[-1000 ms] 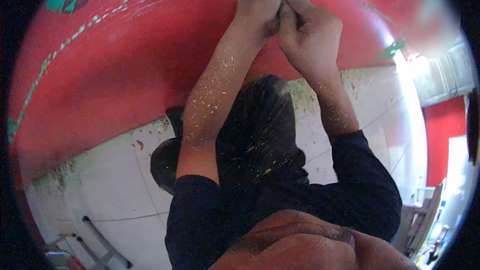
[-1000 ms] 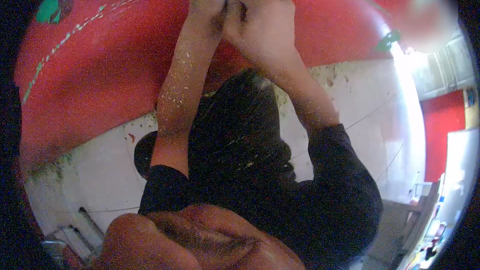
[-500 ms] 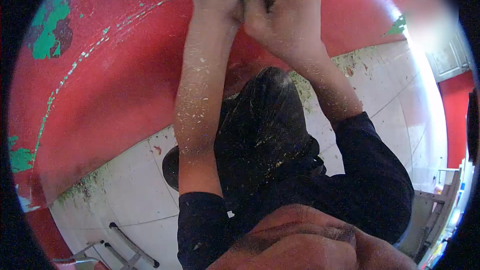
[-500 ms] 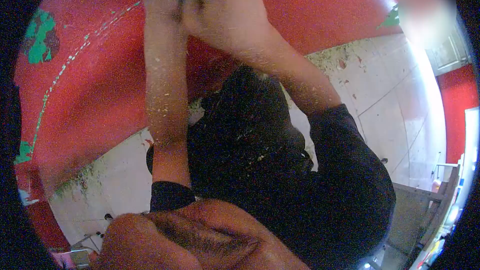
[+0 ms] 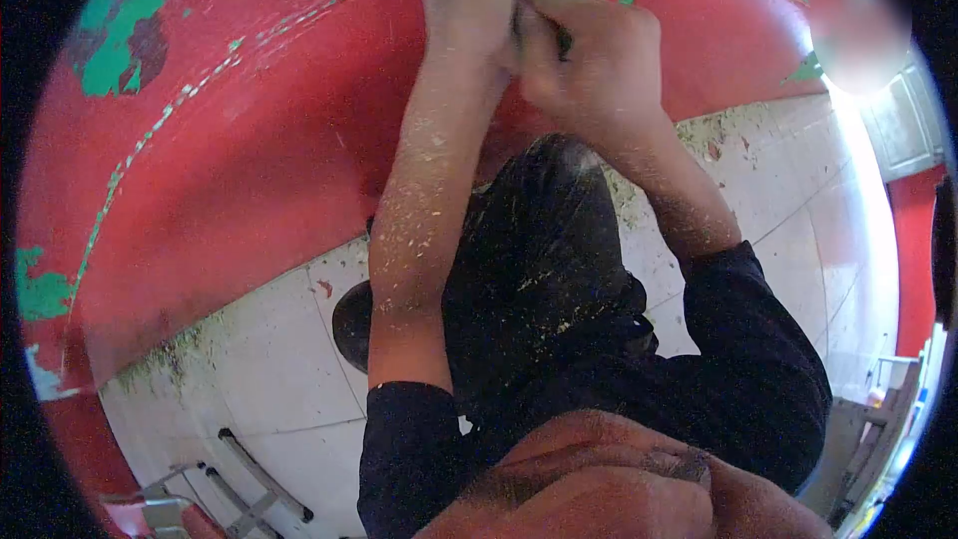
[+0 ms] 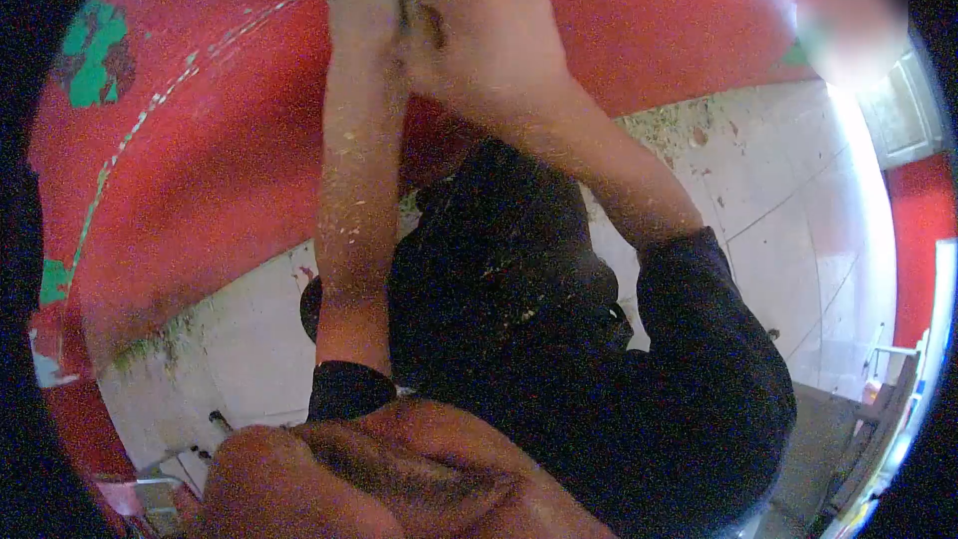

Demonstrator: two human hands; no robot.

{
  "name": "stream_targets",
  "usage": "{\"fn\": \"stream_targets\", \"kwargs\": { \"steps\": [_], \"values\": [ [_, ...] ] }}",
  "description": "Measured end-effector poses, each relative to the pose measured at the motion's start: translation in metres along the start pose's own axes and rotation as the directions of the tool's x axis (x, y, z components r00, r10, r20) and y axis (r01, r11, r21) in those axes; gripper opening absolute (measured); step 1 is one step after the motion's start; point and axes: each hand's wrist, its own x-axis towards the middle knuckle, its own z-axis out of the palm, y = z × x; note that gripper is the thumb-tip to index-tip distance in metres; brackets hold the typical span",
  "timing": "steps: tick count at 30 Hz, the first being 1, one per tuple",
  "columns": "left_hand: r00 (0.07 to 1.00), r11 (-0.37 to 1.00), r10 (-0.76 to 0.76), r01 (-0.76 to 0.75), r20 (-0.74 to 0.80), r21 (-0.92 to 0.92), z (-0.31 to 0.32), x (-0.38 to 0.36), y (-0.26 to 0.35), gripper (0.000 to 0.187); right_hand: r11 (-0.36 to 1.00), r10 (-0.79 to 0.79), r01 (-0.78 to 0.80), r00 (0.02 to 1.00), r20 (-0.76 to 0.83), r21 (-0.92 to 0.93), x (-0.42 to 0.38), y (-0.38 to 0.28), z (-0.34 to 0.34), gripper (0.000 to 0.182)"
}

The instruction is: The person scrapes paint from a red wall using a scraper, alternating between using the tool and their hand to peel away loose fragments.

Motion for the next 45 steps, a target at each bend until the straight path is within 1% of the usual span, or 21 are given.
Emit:
{"fn": "stream_targets", "kwargs": {
  "steps": [2,3,6,8,9,12,13,16,21,24,25,27,29,31,32,33,36,38,40,41,45],
  "values": [
    [0.996,0.963,0.006,0.017,0.085,-0.269,-0.009,0.004,-0.007,0.035,0.999,-0.005,0.007,0.999,0.045,-0.044,-0.003,0.004,-0.002,0.02],
    [0.997,0.997,0.025,-0.019,-0.077,0.077,0.005,-0.005,-0.001,0.032,1.0,0.006,-0.004,0.999,0.054,-0.031,-0.008,0.004,-0.006,0.019],
    [0.995,0.979,0.051,-0.033,-0.082,0.201,0.0,-0.003,-0.006,0.032,0.999,-0.019,0.022,0.995,0.096,-0.026,-0.005,0.004,-0.011,0.015],
    [0.99,0.974,0.144,-0.139,0.012,-0.178,-0.006,0.012,0.008,0.033,0.994,-0.04,0.056,0.985,0.167,-0.092,0.014,0.004,0.002,0.012],
    [0.98,0.915,0.196,-0.169,0.037,-0.367,-0.008,0.016,0.01,0.034,0.994,-0.091,0.095,0.992,0.09,-0.048,0.018,0.002,0.006,0.01],
    [0.988,0.982,-0.149,0.152,-0.035,0.114,-0.017,-0.003,0.001,0.035,1.0,0.008,-0.008,0.994,0.113,0.003,-0.007,-0.008,-0.02,0.011],
    [0.974,0.986,-0.138,0.153,-0.18,0.07,0.012,-0.016,-0.001,0.034,0.995,0.099,-0.093,0.982,0.162,-0.043,-0.009,-0.005,-0.016,0.011],
    [0.988,0.997,-0.041,0.05,-0.147,0.063,0.014,-0.01,0.002,0.035,0.994,0.024,-0.014,0.995,0.096,-0.107,0.0,-0.011,-0.016,0.013],
    [0.98,0.994,-0.038,0.058,-0.197,0.094,0.023,-0.013,-0.004,0.036,0.999,-0.02,0.022,0.999,0.05,-0.045,0.0,0.009,-0.004,0.018],
    [0.994,0.973,0.067,-0.086,0.09,0.214,-0.003,0.015,0.031,0.038,0.993,-0.071,0.078,0.994,0.088,-0.083,0.006,0.003,0.003,0.026],
    [0.992,0.96,0.122,-0.109,-0.037,0.259,-0.006,0.013,0.027,0.036,0.989,-0.113,0.121,0.988,0.103,-0.084,0.011,0.004,0.005,0.03],
    [0.992,0.979,0.028,-0.003,-0.121,0.205,-0.001,-0.011,-0.001,0.035,0.999,-0.01,0.014,0.994,0.112,-0.035,-0.012,0.003,-0.004,0.018],
    [0.995,0.973,0.003,0.021,-0.103,0.228,-0.008,-0.011,-0.008,0.034,1.0,-0.002,0.004,0.995,0.104,-0.016,-0.013,0.001,-0.002,0.013],
    [0.905,0.551,0.368,-0.028,-0.212,0.834,0.005,0.0,0.007,0.034,0.999,-0.014,0.018,0.997,0.073,-0.05,-0.004,-0.003,0.001,0.013],
    [0.971,0.901,0.229,-0.186,-0.066,0.392,-0.013,0.01,0.013,0.035,0.997,-0.01,0.019,0.994,0.11,-0.073,-0.001,-0.003,0.0,0.014],
    [0.993,0.983,0.079,-0.064,0.084,-0.175,-0.017,0.014,0.024,0.035,0.996,-0.006,0.018,0.99,0.143,-0.088,0.001,-0.005,0.0,0.014],
    [0.993,0.989,0.002,0.015,-0.115,0.144,-0.009,-0.008,0.004,0.034,1.0,-0.018,0.019,0.997,0.078,-0.014,-0.002,-0.009,-0.002,0.017],
    [0.995,0.982,0.063,-0.049,-0.077,0.181,-0.007,0.005,0.02,0.034,0.997,0.069,-0.065,0.989,0.127,-0.034,-0.003,0.006,0.009,0.019],
    [0.994,0.995,0.096,-0.098,0.059,0.03,-0.007,0.022,0.038,0.035,0.995,-0.095,0.095,0.995,0.021,-0.005,0.027,0.005,0.031,0.03],
    [0.996,0.997,0.072,-0.071,0.059,-0.027,-0.011,0.02,0.037,0.035,0.985,-0.172,0.172,0.985,-0.024,0.009,0.035,0.002,0.037,0.036],
    [0.996,0.99,-0.036,0.047,-0.085,0.136,0.005,-0.007,0.006,0.036,0.995,-0.003,0.007,0.999,-0.033,0.101,-0.002,-0.005,0.001,0.018]
  ]
}}
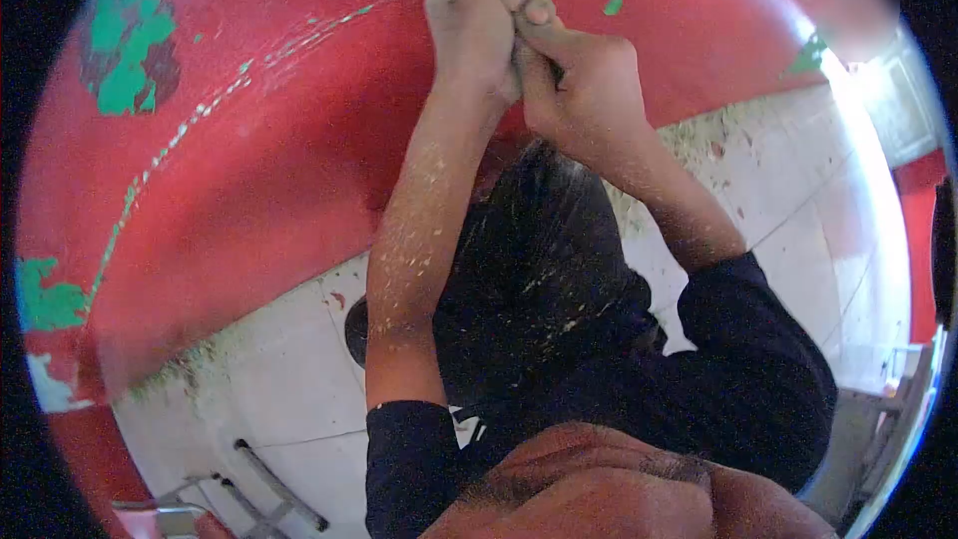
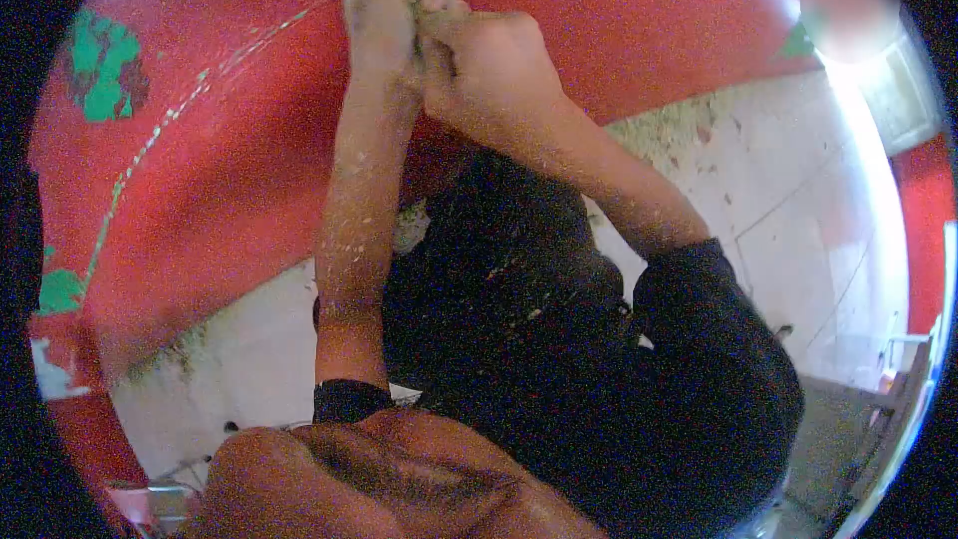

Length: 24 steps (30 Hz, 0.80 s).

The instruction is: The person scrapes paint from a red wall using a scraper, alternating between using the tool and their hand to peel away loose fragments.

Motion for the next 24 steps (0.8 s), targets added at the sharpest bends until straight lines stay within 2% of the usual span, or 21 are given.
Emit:
{"fn": "stream_targets", "kwargs": {
  "steps": [2,4,5,6,7,9,11,13,16,17,20,23,24],
  "values": [
    [0.999,1.0,0.029,-0.029,0.037,0.005,0.006,0.01,0.006,0.036,0.995,0.056,-0.055,0.998,0.016,-0.087,0.004,-0.001,0.0,0.018],
    [0.99,0.994,0.095,-0.09,0.103,-0.056,0.019,0.022,0.023,0.037,0.977,-0.03,0.039,0.999,0.046,-0.212,0.024,-0.009,-0.008,0.019],
    [0.984,0.985,0.093,-0.067,0.153,-0.162,0.019,0.024,0.032,0.038,0.961,-0.07,0.087,0.995,0.072,-0.263,0.03,-0.015,-0.009,0.02],
    [0.983,1.0,-0.019,0.023,0.185,-0.019,0.024,0.011,0.034,0.037,0.965,-0.055,0.072,0.996,0.072,-0.253,0.025,-0.016,-0.01,0.019],
    [0.988,1.0,-0.003,0.004,0.157,-0.009,0.024,0.011,0.03,0.037,0.968,-0.046,0.06,0.997,0.06,-0.244,0.014,-0.013,-0.013,0.019],
    [0.996,1.0,0.012,-0.012,0.088,-0.006,0.02,0.006,0.015,0.037,0.962,-0.035,0.056,0.996,0.084,-0.266,0.012,-0.016,-0.015,0.019],
    [0.995,0.993,0.027,-0.016,0.098,-0.118,0.023,0.014,0.015,0.038,0.937,-0.023,0.064,0.992,0.121,-0.344,0.024,-0.015,-0.021,0.019],
    [0.995,0.984,0.049,-0.034,0.084,-0.175,0.028,0.009,0.012,0.038,0.96,-0.033,0.056,0.996,0.088,-0.274,0.015,-0.002,-0.021,0.02],
    [0.992,0.999,0.039,-0.035,0.116,-0.04,0.028,0.002,0.002,0.038,0.966,0.002,0.016,0.998,0.07,-0.256,0.023,-0.002,-0.017,0.023],
    [0.986,0.995,0.071,-0.06,0.154,-0.073,0.025,0.003,0.004,0.039,0.964,0.047,-0.023,0.995,0.083,-0.265,0.021,-0.004,-0.016,0.024],
    [0.942,0.973,0.184,-0.134,0.281,-0.186,0.042,0.016,0.057,0.042,0.948,-0.183,0.181,0.983,0.017,-0.262,0.052,-0.006,-0.004,0.019],
    [0.994,0.995,0.011,-0.022,0.11,0.1,0.026,-0.001,0.012,0.042,0.972,-0.02,0.033,0.998,0.059,-0.233,0.014,-0.01,-0.023,0.013],
    [0.994,0.992,0.072,-0.079,0.078,0.095,0.025,0.005,0.018,0.042,0.968,-0.065,0.08,0.995,0.069,-0.24,0.022,-0.01,-0.019,0.012]
  ]
}}
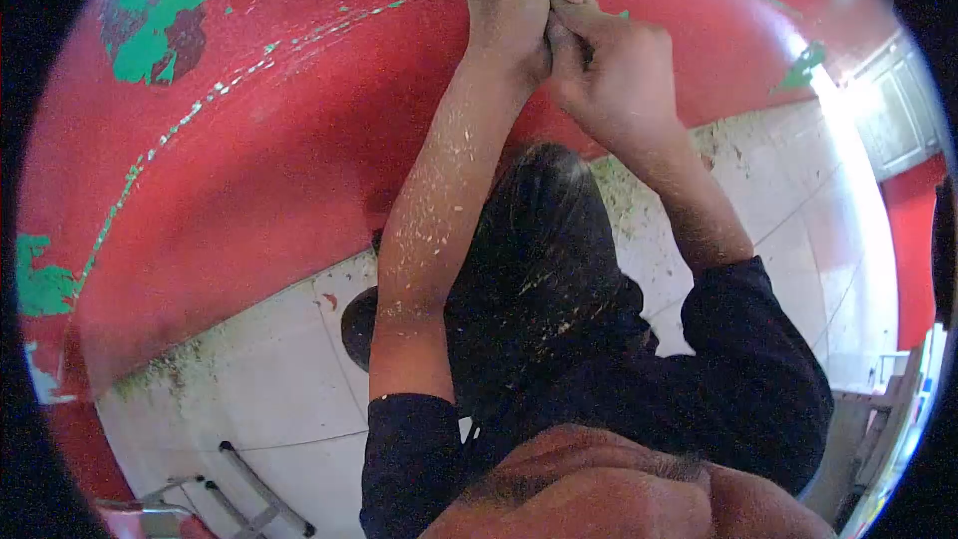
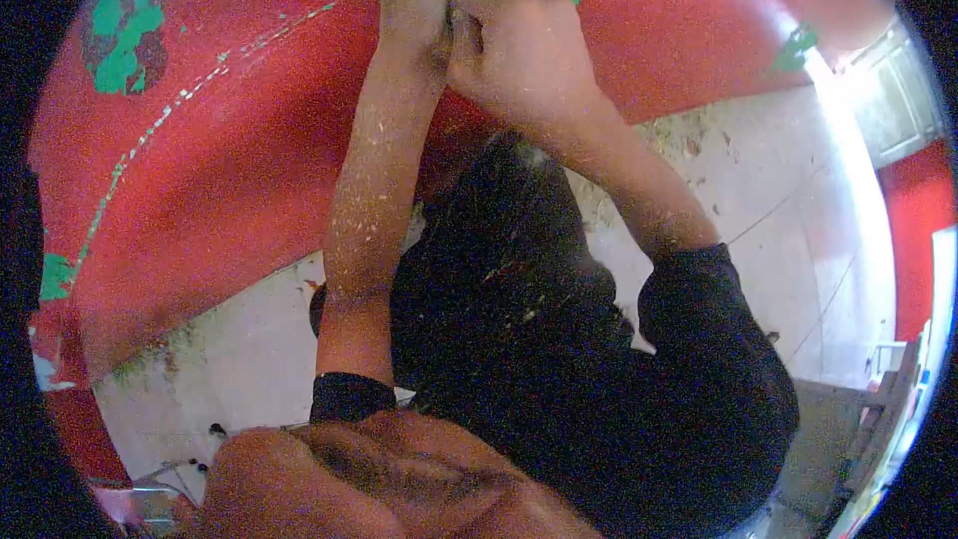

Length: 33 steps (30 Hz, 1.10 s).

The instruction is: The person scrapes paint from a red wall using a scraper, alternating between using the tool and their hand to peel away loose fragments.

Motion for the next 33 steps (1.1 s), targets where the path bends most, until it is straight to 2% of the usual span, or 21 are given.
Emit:
{"fn": "stream_targets", "kwargs": {
  "steps": [2,5,6,8,10,12,13,14,15,16,17,18,21,22,24,25,26,27,28,30,33],
  "values": [
    [0.997,0.999,0.044,-0.043,-0.069,0.009,-0.002,0.009,-0.003,0.041,0.999,-0.023,0.023,1.0,0.01,-0.032,0.004,0.003,0.005,0.011],
    [0.999,0.969,0.044,-0.039,0.012,-0.245,-0.006,0.011,-0.001,0.042,0.999,0.009,-0.009,1.0,0.004,-0.038,0.003,0.004,0.005,0.011],
    [0.984,0.857,0.147,-0.075,-0.104,0.509,-0.001,-0.001,0.003,0.042,0.999,0.029,-0.029,1.0,-0.004,-0.017,-0.004,0.004,0.005,0.011],
    [0.994,0.979,0.053,-0.032,-0.098,0.201,-0.005,0.006,-0.004,0.041,0.999,0.036,-0.036,0.999,-0.029,0.031,-0.016,0.009,0.009,0.011],
    [0.998,0.993,-0.056,0.052,-0.029,-0.11,-0.008,0.013,-0.001,0.04,0.997,-0.057,0.059,0.997,-0.044,0.041,-0.001,0.002,0.013,0.011],
    [1.0,0.995,0.004,-0.005,-0.009,-0.103,-0.003,0.01,0.015,0.04,0.994,-0.107,0.106,0.992,-0.068,-0.005,0.018,-0.007,0.012,0.011],
    [0.999,0.995,0.031,-0.032,-0.012,-0.093,-0.005,0.003,0.02,0.04,0.999,-0.032,0.032,0.999,-0.014,-0.022,0.004,-0.006,0.007,0.012],
    [0.983,0.957,0.18,-0.183,0.033,0.227,-0.018,0.013,0.002,0.039,0.999,0.028,-0.026,0.999,0.03,-0.036,-0.013,-0.003,0.001,0.012],
    [0.943,0.797,0.324,-0.316,0.077,0.515,-0.031,0.023,-0.016,0.038,0.996,0.072,-0.068,0.995,0.075,-0.05,-0.019,-0.003,0.0,0.012],
    [0.983,0.948,0.185,-0.181,0.011,0.262,-0.024,0.016,-0.019,0.037,0.998,0.043,-0.04,0.998,0.051,-0.048,-0.013,-0.006,0.005,0.012],
    [1.0,1.0,0.009,-0.009,-0.003,-0.02,-0.022,0.006,-0.024,0.037,0.998,0.038,-0.036,0.999,0.03,-0.051,-0.011,-0.008,0.01,0.012],
    [0.999,0.999,0.038,-0.038,-0.004,-0.027,-0.012,0.001,-0.008,0.035,0.997,0.039,-0.039,0.999,0.001,-0.06,-0.009,-0.007,0.014,0.012],
    [0.997,0.987,-0.06,0.051,-0.052,-0.153,-0.012,-0.001,-0.008,0.039,0.999,0.01,-0.011,1.0,-0.009,-0.045,-0.017,0.003,0.019,0.015],
    [0.986,0.944,0.072,-0.018,-0.151,0.33,-0.018,0.004,-0.019,0.043,0.999,0.034,-0.034,0.999,0.003,-0.035,-0.021,0.004,0.018,0.014],
    [0.993,0.986,0.097,-0.087,-0.065,0.144,-0.024,0.012,-0.025,0.046,0.998,0.063,-0.062,0.997,0.034,-0.016,-0.028,0.009,0.014,0.012],
    [0.996,0.995,0.087,-0.086,-0.027,0.049,-0.018,0.001,-0.019,0.047,1.0,0.012,-0.012,0.999,0.029,-0.002,-0.024,0.004,0.014,0.012],
    [0.99,0.995,0.012,0.002,-0.14,0.1,-0.014,0.006,-0.002,0.048,0.999,-0.042,0.042,0.999,0.015,0.005,-0.008,-0.001,0.016,0.012],
    [0.995,0.999,0.019,-0.023,-0.095,-0.035,-0.004,0.006,0.006,0.047,0.994,-0.107,0.107,0.994,-0.003,0.001,0.007,-0.004,0.017,0.013],
    [0.998,0.986,0.019,-0.029,-0.061,-0.165,0.0,0.0,0.01,0.046,0.992,-0.124,0.124,0.988,-0.088,-0.009,0.009,-0.008,0.021,0.014],
    [0.98,0.952,0.064,-0.003,-0.19,0.305,-0.023,0.0,-0.009,0.041,1.0,0.0,0.0,1.0,-0.002,0.017,-0.026,0.002,0.015,0.014],
    [0.993,0.991,-0.112,0.109,-0.048,-0.077,-0.026,-0.009,-0.027,0.038,0.999,0.036,-0.036,0.999,0.03,0.007,-0.026,0.005,0.022,0.014]
  ]
}}
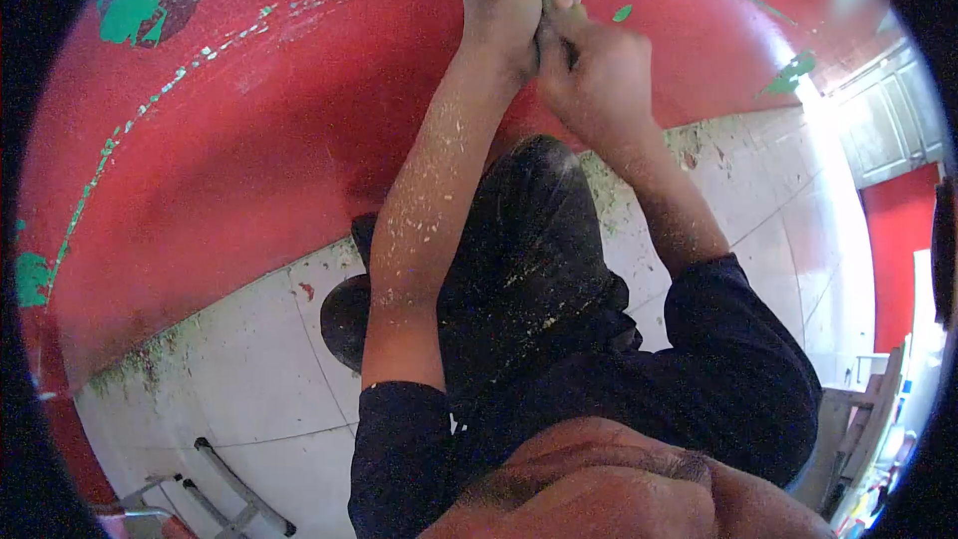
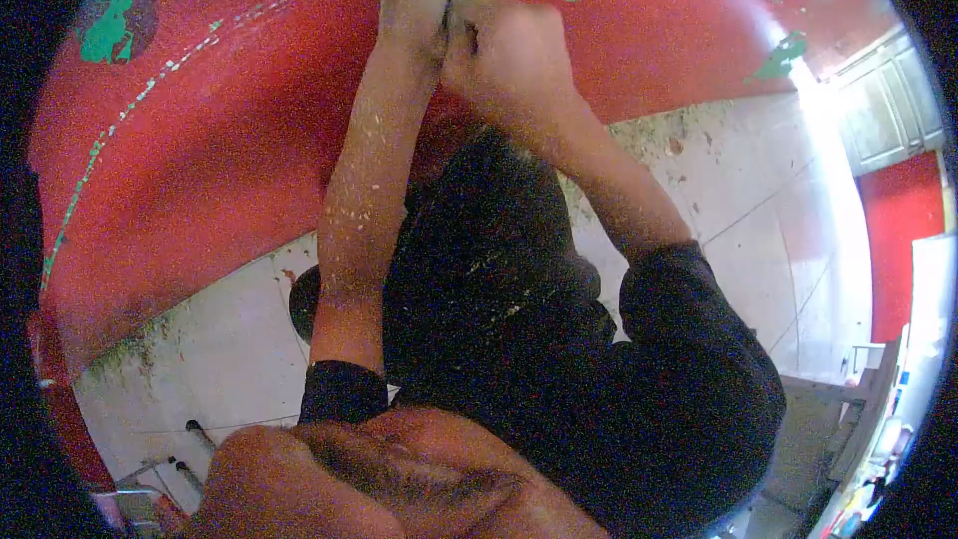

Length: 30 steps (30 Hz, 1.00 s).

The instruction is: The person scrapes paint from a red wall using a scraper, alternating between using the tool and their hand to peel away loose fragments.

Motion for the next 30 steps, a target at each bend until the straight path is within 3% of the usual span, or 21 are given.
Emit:
{"fn": "stream_targets", "kwargs": {
  "steps": [1,4,7,8,9,11,12,15,19,22,23,26,30],
  "values": [
    [0.987,0.988,0.152,-0.153,0.049,0.003,0.0,0.004,0.001,0.037,1.0,0.018,-0.019,1.0,-0.004,-0.016,0.0,0.002,0.0,0.014],
    [0.995,0.991,0.095,-0.094,0.008,-0.099,0.01,0.004,0.015,0.037,0.999,-0.02,0.018,0.999,-0.026,-0.045,0.007,-0.001,-0.004,0.013],
    [0.995,0.993,0.082,-0.077,0.052,-0.088,0.007,0.006,0.011,0.04,1.0,0.001,0.0,1.0,0.012,-0.012,0.002,0.0,-0.01,0.013],
    [0.995,0.993,0.084,-0.078,0.054,-0.093,0.007,0.009,0.01,0.042,0.998,-0.062,0.062,0.998,-0.006,-0.025,0.008,-0.002,-0.006,0.013],
    [0.983,0.976,0.176,-0.167,-0.051,0.141,0.013,0.01,0.03,0.042,0.992,-0.12,0.119,0.992,-0.027,-0.043,0.022,-0.006,0.0,0.012],
    [0.981,0.977,0.193,-0.188,-0.037,0.101,0.016,0.005,0.036,0.041,0.985,-0.17,0.168,0.985,-0.041,-0.042,0.035,-0.016,-0.001,0.013],
    [0.976,0.974,0.213,-0.209,-0.039,0.088,0.015,0.003,0.041,0.04,0.993,-0.112,0.111,0.993,-0.042,-0.03,0.022,-0.014,-0.005,0.013],
    [0.999,0.993,-0.03,0.031,0.011,-0.117,0.012,-0.006,0.008,0.039,1.0,-0.031,0.031,0.999,-0.037,-0.003,0.001,-0.002,-0.005,0.015],
    [0.988,0.989,0.144,-0.143,0.051,-0.03,0.025,0.008,0.024,0.038,0.996,0.018,-0.019,1.0,-0.018,-0.09,0.01,0.003,-0.006,0.016],
    [0.996,0.994,-0.029,0.038,0.084,-0.104,0.025,0.006,0.006,0.037,1.0,0.007,-0.007,0.996,-0.087,-0.003,0.01,0.0,-0.01,0.011],
    [0.997,0.998,0.038,-0.034,0.062,-0.062,0.023,0.013,0.001,0.036,0.999,0.008,-0.004,0.995,-0.099,0.048,0.008,0.001,-0.012,0.012],
    [0.972,0.975,0.22,-0.22,0.086,-0.008,0.03,0.021,0.051,0.036,0.986,-0.122,0.116,0.991,-0.048,-0.12,0.044,-0.019,-0.018,0.017],
    [0.996,0.998,0.047,-0.049,0.072,0.031,0.02,0.009,0.016,0.036,0.999,-0.023,0.025,0.996,-0.086,0.021,0.015,-0.013,-0.017,0.017]
  ]
}}
